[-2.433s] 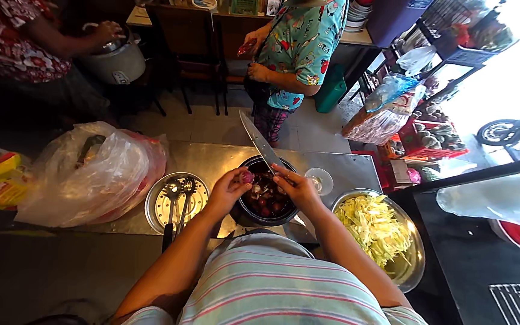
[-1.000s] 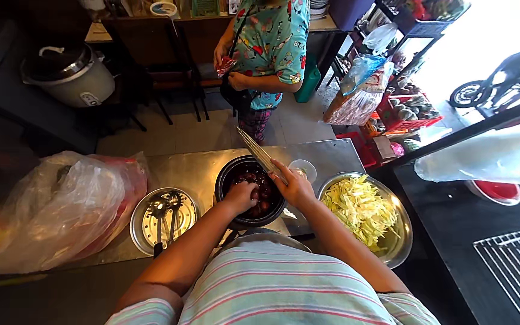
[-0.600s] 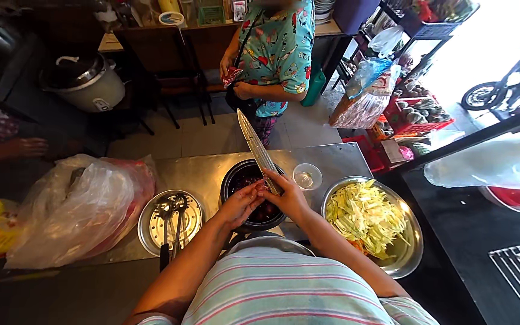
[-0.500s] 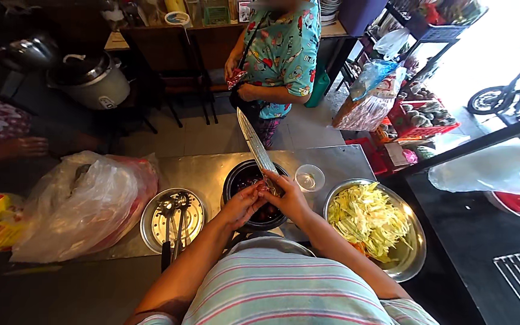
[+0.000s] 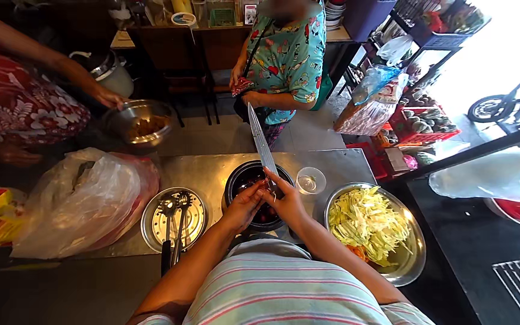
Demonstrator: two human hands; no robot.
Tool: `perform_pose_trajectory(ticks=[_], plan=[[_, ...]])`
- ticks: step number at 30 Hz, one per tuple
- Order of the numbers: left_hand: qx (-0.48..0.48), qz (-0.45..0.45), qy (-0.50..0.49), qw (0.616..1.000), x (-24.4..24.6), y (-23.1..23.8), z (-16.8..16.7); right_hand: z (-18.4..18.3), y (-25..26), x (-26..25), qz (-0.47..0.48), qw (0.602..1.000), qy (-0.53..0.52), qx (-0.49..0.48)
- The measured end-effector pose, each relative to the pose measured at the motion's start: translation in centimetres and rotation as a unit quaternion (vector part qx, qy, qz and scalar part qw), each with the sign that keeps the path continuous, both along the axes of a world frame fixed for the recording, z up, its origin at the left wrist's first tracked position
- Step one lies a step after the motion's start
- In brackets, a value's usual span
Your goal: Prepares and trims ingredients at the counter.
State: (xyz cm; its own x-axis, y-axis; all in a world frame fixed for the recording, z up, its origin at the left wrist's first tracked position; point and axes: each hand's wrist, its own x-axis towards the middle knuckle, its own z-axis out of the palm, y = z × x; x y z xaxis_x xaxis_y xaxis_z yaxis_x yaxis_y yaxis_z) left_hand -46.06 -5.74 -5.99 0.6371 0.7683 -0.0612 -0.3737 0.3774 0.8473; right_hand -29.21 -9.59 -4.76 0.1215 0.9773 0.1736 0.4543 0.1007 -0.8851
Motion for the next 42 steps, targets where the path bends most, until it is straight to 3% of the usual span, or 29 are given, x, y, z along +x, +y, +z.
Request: perform_pose_trajectory(ticks=[4, 10, 17, 22, 26, 31, 33, 35, 37, 39, 42], plan=[[0.008, 0.035, 0.009, 0.999, 0.5, -0.3, -0.4, -0.6, -0.7, -1.0, -0.014, 0.998, -0.03, 0.046], [0.043, 0.087, 0.048, 0.994, 0.8, -0.5, -0.9, 0.3, -0.8, -0.5, -0.035, 0.994, -0.1, 0.002], [-0.004, 0.076, 0.068, 0.995, 0.4, -0.6, -0.2, -0.8, -0.4, 0.2, -0.027, 0.995, -0.091, 0.012], [-0.089, 0.026, 0.005, 0.996, 0.1, -0.2, 0.0, -0.9, -0.2, 0.9, -0.044, 0.987, -0.152, 0.027], [-0.075, 0.052, 0.046, 0.995, 0.4, -0.3, -0.3, -0.9, -0.6, 0.6, -0.034, 0.98, -0.194, 0.026], [-0.092, 0.125, 0.111, 0.982, 0.4, 0.7, -2.0, -0.5, -0.9, 0.0, 0.009, 0.988, -0.142, 0.057], [-0.111, 0.141, 0.116, 0.977, 0.0, 0.9, -2.4, 0.6, -0.4, 0.4, -0.014, 0.974, -0.226, -0.007], [-0.137, 0.149, 0.095, 0.975, -0.2, 1.1, -2.4, 2.1, 0.8, 1.1, -0.009, 0.935, -0.324, -0.141], [-0.193, 0.154, 0.036, 0.968, -0.3, 1.3, -2.5, 2.3, 1.8, 1.6, 0.007, 0.901, -0.375, -0.216], [-0.23, 0.155, -0.019, 0.961, -0.5, 1.4, -2.3, 1.7, 2.3, 2.0, 0.01, 0.892, -0.394, -0.22], [-0.192, 0.116, -0.01, 0.974, -0.8, 1.5, -1.9, 0.7, 2.9, 2.4, -0.003, 0.886, -0.41, -0.216]])
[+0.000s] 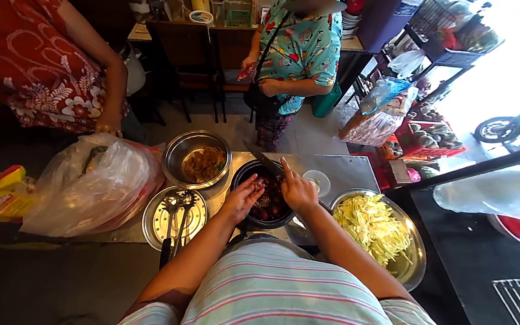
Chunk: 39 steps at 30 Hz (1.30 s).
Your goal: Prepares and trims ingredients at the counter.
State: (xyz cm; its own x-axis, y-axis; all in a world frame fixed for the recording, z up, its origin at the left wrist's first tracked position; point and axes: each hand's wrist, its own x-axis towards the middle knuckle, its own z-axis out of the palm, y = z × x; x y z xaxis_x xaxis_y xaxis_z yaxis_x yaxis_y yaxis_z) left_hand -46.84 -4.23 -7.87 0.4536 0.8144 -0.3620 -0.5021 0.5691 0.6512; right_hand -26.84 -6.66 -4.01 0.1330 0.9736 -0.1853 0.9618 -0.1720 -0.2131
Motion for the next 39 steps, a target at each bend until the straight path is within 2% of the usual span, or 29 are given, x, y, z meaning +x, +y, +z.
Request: perform_pose_trajectory(ticks=[5, 9, 12, 14, 16, 20, 27, 34, 39], plan=[[0.01, -0.023, -0.002, 1.0, -0.1, -0.2, 0.1, -1.6, 1.2, 0.2, -0.038, 0.999, -0.023, 0.015], [0.009, -0.011, 0.003, 1.0, 0.1, -0.4, 0.1, -0.5, 0.8, 0.4, -0.058, 0.998, 0.011, 0.009], [0.058, -0.049, -0.006, 0.997, 0.0, -0.4, -0.3, 0.4, -0.3, 0.3, -0.01, 0.99, 0.138, 0.035], [0.086, -0.083, -0.014, 0.993, 0.0, -0.5, -0.2, 0.2, -0.8, 0.0, 0.023, 0.964, 0.257, 0.064], [0.097, -0.116, -0.012, 0.988, 0.0, -0.6, 0.3, 0.3, -1.2, -0.6, 0.047, 0.945, 0.306, 0.106], [0.108, -0.139, -0.024, 0.984, -0.1, -0.6, 0.8, 1.5, -1.4, -1.2, 0.052, 0.95, 0.288, 0.111], [0.16, -0.116, -0.042, 0.979, 0.3, -0.9, 0.0, 1.5, -2.1, -1.7, 0.047, 0.943, 0.303, 0.128], [0.192, -0.087, -0.009, 0.977, 0.4, -0.8, 0.1, 0.5, -2.7, -2.5, 0.043, 0.933, 0.312, 0.175], [0.19, -0.056, 0.006, 0.98, 0.6, -0.8, -0.1, -0.1, -2.9, -3.4, 0.045, 0.94, 0.25, 0.227]])
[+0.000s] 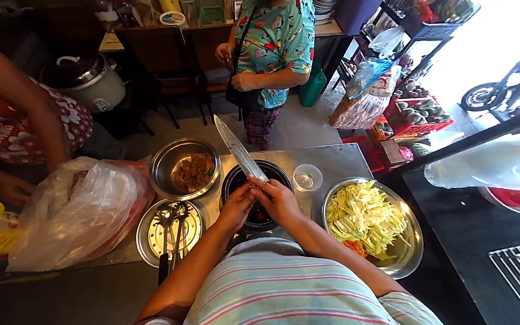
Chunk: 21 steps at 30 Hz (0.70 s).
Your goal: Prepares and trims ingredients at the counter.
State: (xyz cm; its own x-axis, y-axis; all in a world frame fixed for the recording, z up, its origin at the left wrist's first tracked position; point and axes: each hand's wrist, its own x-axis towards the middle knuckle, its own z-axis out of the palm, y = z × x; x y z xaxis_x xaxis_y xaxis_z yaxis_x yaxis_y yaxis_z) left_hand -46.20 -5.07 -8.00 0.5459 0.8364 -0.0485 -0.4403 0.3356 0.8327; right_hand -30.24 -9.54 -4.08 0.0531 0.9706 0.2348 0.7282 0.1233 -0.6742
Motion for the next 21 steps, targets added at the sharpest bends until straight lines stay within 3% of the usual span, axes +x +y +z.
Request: perform_pose_trajectory(ticks=[3, 10, 14, 18, 21], plan=[[-0.021, 0.027, 0.002, 0.999, 0.2, 0.0, -0.4, 0.0, 0.1, -0.2, 0.002, 1.0, 0.001, -0.009], [-0.017, 0.043, 0.046, 0.998, 0.7, -0.3, 0.6, -1.1, 0.9, 1.0, 0.027, 0.987, 0.153, -0.029], [-0.014, -0.005, 0.055, 0.998, 0.5, -0.3, 1.5, -0.9, 1.4, 2.1, -0.003, 0.991, 0.126, -0.04], [-0.037, 0.009, 0.043, 0.998, 0.5, -0.5, 1.5, -0.2, 1.0, 2.2, -0.023, 0.998, 0.041, -0.049], [-0.039, 0.041, 0.066, 0.996, 0.8, -0.3, 1.2, -0.2, 0.5, 1.7, 0.003, 0.998, 0.045, -0.043]])
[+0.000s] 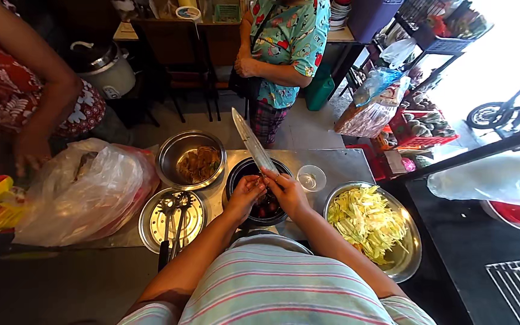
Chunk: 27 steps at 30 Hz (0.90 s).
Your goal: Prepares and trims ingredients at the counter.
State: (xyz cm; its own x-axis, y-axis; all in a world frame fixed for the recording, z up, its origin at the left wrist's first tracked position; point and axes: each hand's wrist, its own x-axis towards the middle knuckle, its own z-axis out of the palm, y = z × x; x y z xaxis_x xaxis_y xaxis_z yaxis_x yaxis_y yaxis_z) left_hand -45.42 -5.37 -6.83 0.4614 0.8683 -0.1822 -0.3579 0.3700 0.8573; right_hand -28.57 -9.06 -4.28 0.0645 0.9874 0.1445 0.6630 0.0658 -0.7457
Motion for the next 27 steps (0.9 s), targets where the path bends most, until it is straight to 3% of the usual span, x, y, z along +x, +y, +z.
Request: perform_pose_trajectory(ticks=[4, 10, 14, 18, 23, 27], plan=[[-0.021, 0.057, 0.058, 0.996, 0.1, 0.6, -0.6, 0.4, -0.3, -0.2, 0.024, 0.999, 0.044, 0.004], [-0.063, 0.036, -0.04, 0.997, -1.1, 0.8, -0.8, 2.2, 1.2, 1.5, -0.079, 0.965, -0.206, -0.139], [-0.041, 0.012, -0.059, 0.997, -1.4, 0.6, -0.8, 0.6, 2.3, 2.1, -0.09, 0.947, -0.27, -0.149], [0.002, -0.022, -0.037, 0.999, -1.7, 0.7, -0.9, 0.7, 2.2, 2.3, -0.083, 0.956, -0.238, -0.154], [0.041, -0.05, -0.006, 0.998, -2.1, 0.7, -1.2, 1.1, 0.8, 2.1, 0.031, 0.995, -0.038, -0.089], [0.06, -0.084, -0.013, 0.995, -1.9, 0.5, -0.8, 0.9, 0.5, 1.2, 0.059, 0.995, -0.012, -0.076]])
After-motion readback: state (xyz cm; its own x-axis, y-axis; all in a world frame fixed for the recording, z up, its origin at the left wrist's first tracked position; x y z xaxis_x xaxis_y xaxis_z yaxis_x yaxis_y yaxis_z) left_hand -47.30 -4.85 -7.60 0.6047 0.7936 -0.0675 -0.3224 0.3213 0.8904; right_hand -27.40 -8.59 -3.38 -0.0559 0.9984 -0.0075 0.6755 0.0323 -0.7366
